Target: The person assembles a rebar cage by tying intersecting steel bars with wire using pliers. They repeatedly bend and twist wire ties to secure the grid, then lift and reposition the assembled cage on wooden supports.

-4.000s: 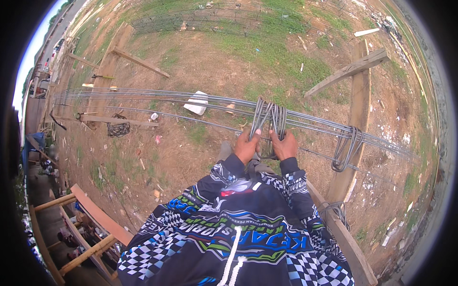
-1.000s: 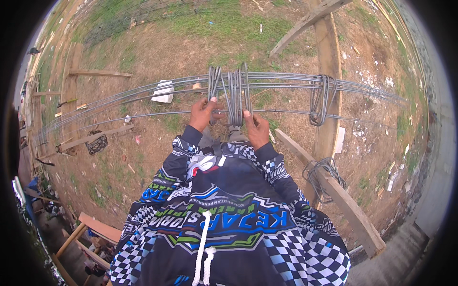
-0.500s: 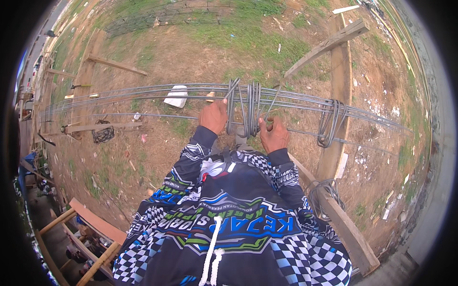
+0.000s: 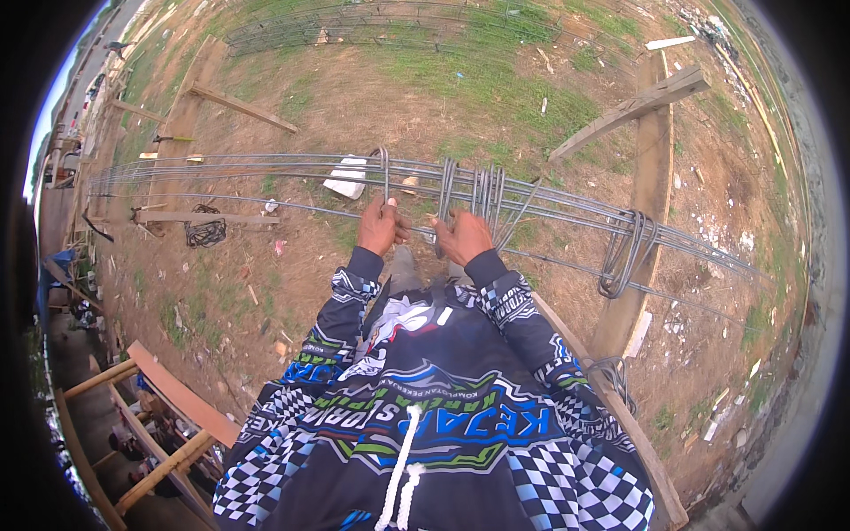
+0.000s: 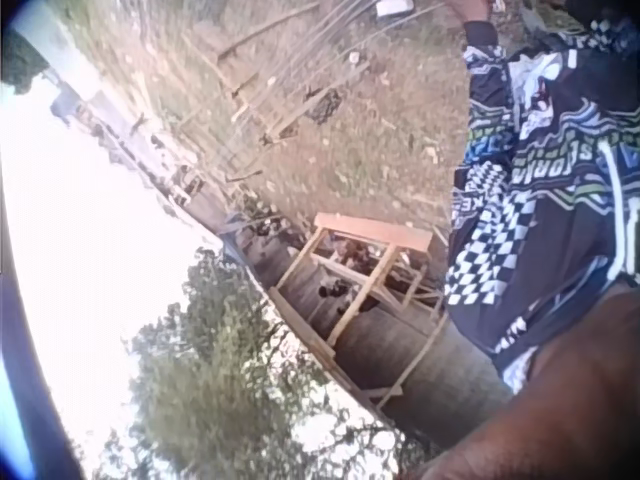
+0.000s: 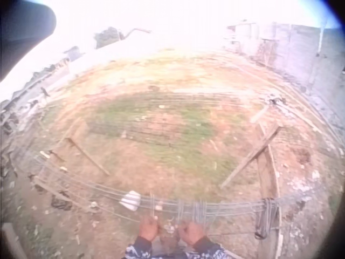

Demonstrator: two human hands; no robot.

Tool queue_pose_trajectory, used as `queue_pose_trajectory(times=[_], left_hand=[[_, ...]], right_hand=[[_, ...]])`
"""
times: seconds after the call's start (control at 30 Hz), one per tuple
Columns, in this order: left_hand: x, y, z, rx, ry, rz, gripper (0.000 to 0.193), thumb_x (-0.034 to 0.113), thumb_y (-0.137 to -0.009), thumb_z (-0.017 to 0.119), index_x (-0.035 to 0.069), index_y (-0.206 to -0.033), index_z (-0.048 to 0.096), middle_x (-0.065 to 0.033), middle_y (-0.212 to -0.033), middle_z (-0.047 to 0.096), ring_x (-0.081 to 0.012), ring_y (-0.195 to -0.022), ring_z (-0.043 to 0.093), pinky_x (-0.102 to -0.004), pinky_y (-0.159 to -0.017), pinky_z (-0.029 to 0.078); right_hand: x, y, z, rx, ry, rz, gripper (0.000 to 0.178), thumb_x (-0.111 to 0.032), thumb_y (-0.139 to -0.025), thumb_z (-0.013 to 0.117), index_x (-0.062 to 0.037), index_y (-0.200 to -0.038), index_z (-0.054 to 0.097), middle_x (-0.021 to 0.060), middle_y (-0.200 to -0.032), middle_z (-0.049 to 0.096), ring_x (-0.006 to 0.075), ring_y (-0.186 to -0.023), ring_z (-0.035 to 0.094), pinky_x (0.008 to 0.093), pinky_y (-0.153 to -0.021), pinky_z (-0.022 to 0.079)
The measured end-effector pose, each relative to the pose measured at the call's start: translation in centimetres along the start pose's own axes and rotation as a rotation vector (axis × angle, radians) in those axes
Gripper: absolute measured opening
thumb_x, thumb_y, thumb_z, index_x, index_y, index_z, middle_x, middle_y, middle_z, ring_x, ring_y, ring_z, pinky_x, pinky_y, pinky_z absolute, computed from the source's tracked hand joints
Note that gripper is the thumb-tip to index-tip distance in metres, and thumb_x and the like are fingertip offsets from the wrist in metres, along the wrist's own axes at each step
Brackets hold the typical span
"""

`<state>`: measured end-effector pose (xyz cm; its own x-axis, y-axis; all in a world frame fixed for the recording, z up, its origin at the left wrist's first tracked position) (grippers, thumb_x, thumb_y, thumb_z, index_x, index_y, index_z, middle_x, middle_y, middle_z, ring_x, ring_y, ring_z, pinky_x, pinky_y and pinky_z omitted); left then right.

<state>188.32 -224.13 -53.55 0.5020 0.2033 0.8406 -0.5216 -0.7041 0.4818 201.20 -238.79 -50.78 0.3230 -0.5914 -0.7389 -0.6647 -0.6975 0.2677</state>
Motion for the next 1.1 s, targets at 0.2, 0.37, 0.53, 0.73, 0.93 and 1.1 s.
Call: queue_pose_trajectory(times=[0.2, 0.37, 0.53, 0.73, 0.93, 1.1], left_hand=[[-0.3, 1.1, 0.6, -0.010, -0.386, 0.209, 0.031, 0.026, -0.094, 0.055, -0.002, -0.101, 0.064, -0.0207, -0.081, 0.067, -0.0328, -0.072, 0.067, -0.0423, -0.068, 0.050], [-0.7, -0.1, -0.3, -0.015, -0.378, 0.221, 0.024, 0.021, -0.085, 0.058, 0.005, -0.101, 0.067, -0.0232, -0.089, 0.066, -0.0424, -0.086, 0.063, -0.0473, -0.075, 0.049], [-1.1, -0.6, -5.4, 0.125, -0.338, 0.235, 0.024, 0.024, -0.083, 0.061, 0.006, -0.097, 0.069, -0.0216, -0.083, 0.067, -0.0419, -0.079, 0.064, -0.0478, -0.070, 0.050], [-1.3, -1.7, -14.6, 0.274, -0.369, 0.225, 0.031, 0.027, -0.083, 0.063, 0.011, -0.108, 0.071, -0.0215, -0.090, 0.069, -0.0395, -0.085, 0.066, -0.0456, -0.075, 0.052], [-2.7, -4.6, -26.1, 0.236, -0.265, 0.174, 0.032, 0.015, -0.084, 0.067, 0.007, -0.116, 0.068, -0.0186, -0.085, 0.071, -0.0307, -0.075, 0.069, -0.0377, -0.068, 0.052], [-1.6, -7.6, -36.9, 0.295, -0.195, 0.184, 0.032, 0.018, -0.086, 0.064, 0.005, -0.115, 0.068, -0.0211, -0.096, 0.070, -0.0324, -0.086, 0.069, -0.0380, -0.074, 0.053]], right_hand=[[2.0, -3.1, 5.7, -0.105, -0.380, 0.122, 0.033, -0.027, -0.086, 0.069, 0.0046, -0.080, 0.066, 0.0109, -0.063, 0.064, 0.0152, -0.051, 0.058, 0.0326, -0.049, 0.044], [-0.1, -3.6, 7.6, -0.246, -0.586, 0.260, 0.025, -0.026, -0.088, 0.069, -0.0033, -0.079, 0.067, 0.0011, -0.062, 0.058, 0.0076, -0.049, 0.049, 0.0245, -0.041, 0.034], [-3.7, -4.8, 11.3, -0.334, -0.657, 0.233, 0.025, -0.028, -0.090, 0.069, -0.0048, -0.081, 0.066, 0.0005, -0.067, 0.060, 0.0062, -0.051, 0.052, 0.0213, -0.038, 0.034], [-10.6, -6.9, 18.0, -0.377, -0.678, 0.196, 0.023, -0.024, -0.091, 0.068, -0.0034, -0.082, 0.066, 0.0002, -0.068, 0.060, 0.0062, -0.051, 0.053, 0.0207, -0.040, 0.038], [-19.7, -9.7, 26.2, -0.408, -0.652, 0.115, 0.023, -0.021, -0.089, 0.071, 0.0023, -0.086, 0.070, 0.0038, -0.070, 0.065, 0.0078, -0.054, 0.055, 0.0231, -0.046, 0.042], [-27.8, -13.7, 34.2, -0.387, -0.649, 0.064, 0.022, -0.022, -0.092, 0.067, -0.0005, -0.086, 0.069, 0.0009, -0.071, 0.062, 0.0079, -0.057, 0.054, 0.0237, -0.048, 0.046]])
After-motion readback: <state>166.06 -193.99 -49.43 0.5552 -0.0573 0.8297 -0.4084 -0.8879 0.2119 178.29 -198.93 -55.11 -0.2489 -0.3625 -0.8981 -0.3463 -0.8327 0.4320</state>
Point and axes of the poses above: each hand's wrist, its own y-axis away from the middle knuckle, its own z-axis out of the palm, x = y × z, the point moved 8 cm from there along -y, towards the middle knuckle
